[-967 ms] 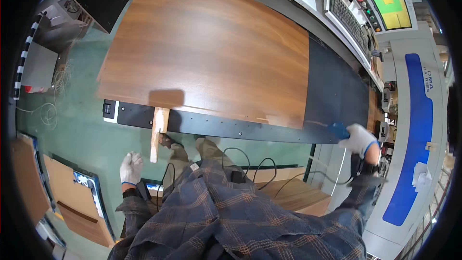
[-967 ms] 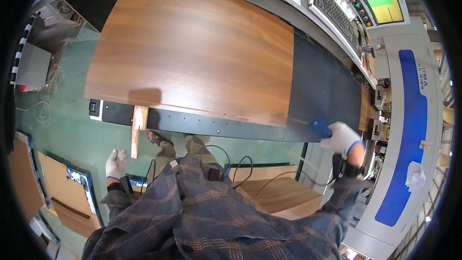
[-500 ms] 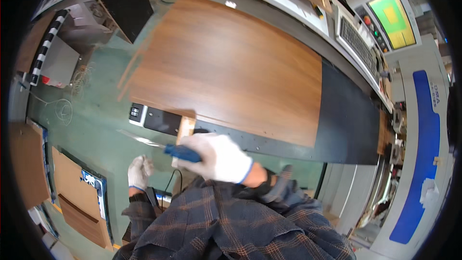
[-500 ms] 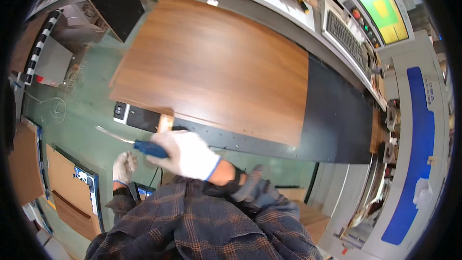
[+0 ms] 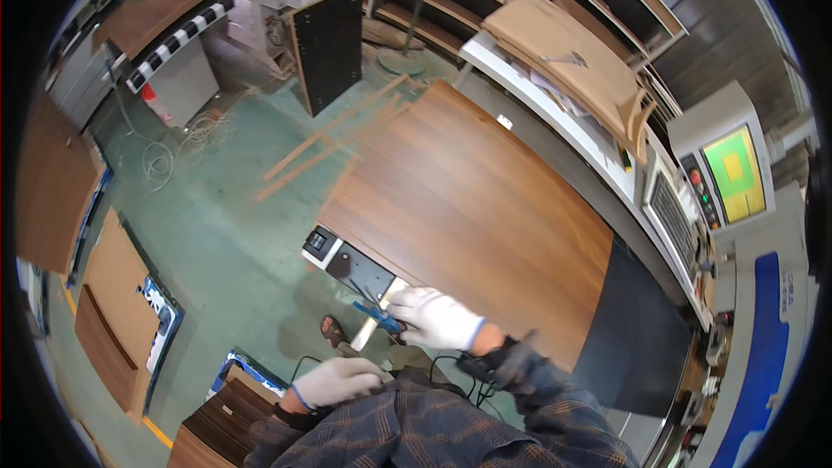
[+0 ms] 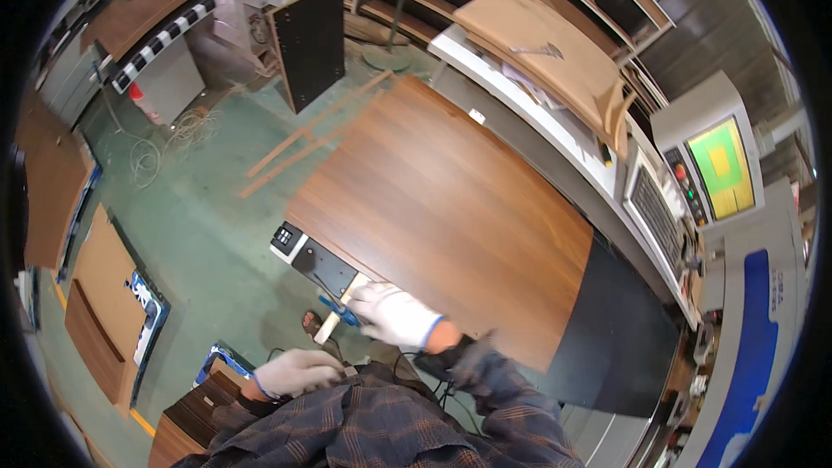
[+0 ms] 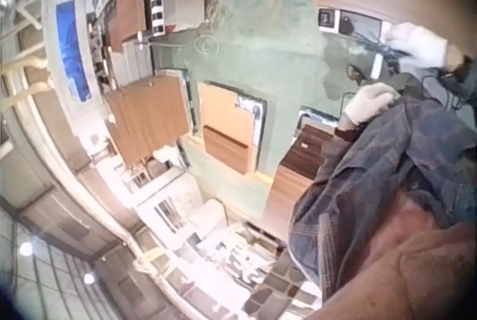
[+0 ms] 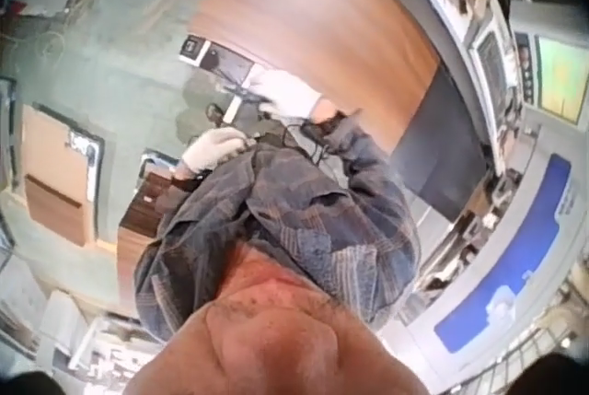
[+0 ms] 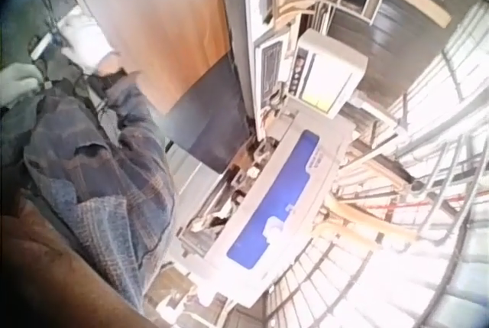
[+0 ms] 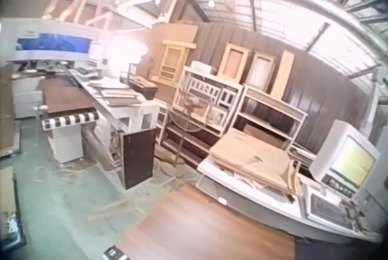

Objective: Moving wooden boards onto a processing table, applying an edge treatment with a handheld tool, and stacking them onto pallets.

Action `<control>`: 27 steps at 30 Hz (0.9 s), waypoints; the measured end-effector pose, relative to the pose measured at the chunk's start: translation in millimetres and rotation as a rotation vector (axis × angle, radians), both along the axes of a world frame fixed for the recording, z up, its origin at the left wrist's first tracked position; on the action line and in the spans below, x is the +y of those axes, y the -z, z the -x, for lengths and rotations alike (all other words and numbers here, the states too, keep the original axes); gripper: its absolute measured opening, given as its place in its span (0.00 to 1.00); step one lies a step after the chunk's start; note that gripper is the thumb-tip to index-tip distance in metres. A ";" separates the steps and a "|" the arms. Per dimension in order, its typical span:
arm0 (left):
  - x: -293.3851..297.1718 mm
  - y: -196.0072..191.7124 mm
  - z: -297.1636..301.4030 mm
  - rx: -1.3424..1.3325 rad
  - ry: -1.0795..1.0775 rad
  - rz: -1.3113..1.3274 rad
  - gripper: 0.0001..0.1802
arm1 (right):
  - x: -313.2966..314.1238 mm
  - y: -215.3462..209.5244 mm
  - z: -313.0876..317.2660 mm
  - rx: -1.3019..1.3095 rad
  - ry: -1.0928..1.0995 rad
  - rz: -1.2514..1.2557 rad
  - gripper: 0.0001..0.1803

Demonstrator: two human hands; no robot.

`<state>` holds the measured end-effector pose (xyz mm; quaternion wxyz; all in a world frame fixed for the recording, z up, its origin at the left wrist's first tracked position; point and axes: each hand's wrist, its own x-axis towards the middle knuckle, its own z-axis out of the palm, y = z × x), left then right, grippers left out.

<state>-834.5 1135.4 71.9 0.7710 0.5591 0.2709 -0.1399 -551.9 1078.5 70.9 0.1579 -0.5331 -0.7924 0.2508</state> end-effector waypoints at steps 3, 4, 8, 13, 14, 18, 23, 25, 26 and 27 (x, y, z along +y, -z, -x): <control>-44.4 29.1 -40.9 -0.201 -0.193 -0.056 0.20 | 22.0 -49.9 -83.7 0.140 0.178 0.127 0.13; -53.2 39.1 -57.2 -0.175 -0.249 -0.057 0.20 | 32.7 -55.0 -115.5 -0.035 0.330 0.018 0.13; -78.5 47.3 -135.5 -0.039 -0.412 0.145 0.29 | 51.0 -15.4 -304.6 -0.488 0.848 -0.083 0.19; -92.8 59.9 -196.1 -0.017 -0.778 0.364 0.25 | 57.9 56.0 -435.3 -0.438 0.925 0.039 0.35; -97.7 68.4 -203.8 0.011 -0.828 0.360 0.23 | 61.3 66.5 -445.6 -0.418 0.915 0.085 0.39; -103.8 63.7 -206.3 -0.039 -0.903 0.251 0.20 | 65.9 98.1 -527.2 0.188 0.890 0.149 0.35; -69.7 -14.3 -175.2 -0.341 -0.929 -0.039 0.28 | 166.3 75.6 -519.5 0.093 0.750 0.158 0.35; -58.8 -38.9 -165.3 -0.442 -0.995 -0.187 0.29 | 205.8 42.5 -524.7 0.021 0.715 0.121 0.35; -54.1 -60.2 -152.0 -0.489 -1.037 -0.169 0.29 | 226.1 25.3 -522.5 -0.014 0.702 0.099 0.35; -49.9 -72.0 -137.3 -0.538 -1.079 -0.150 0.29 | 247.8 7.4 -517.2 -0.048 0.686 0.077 0.36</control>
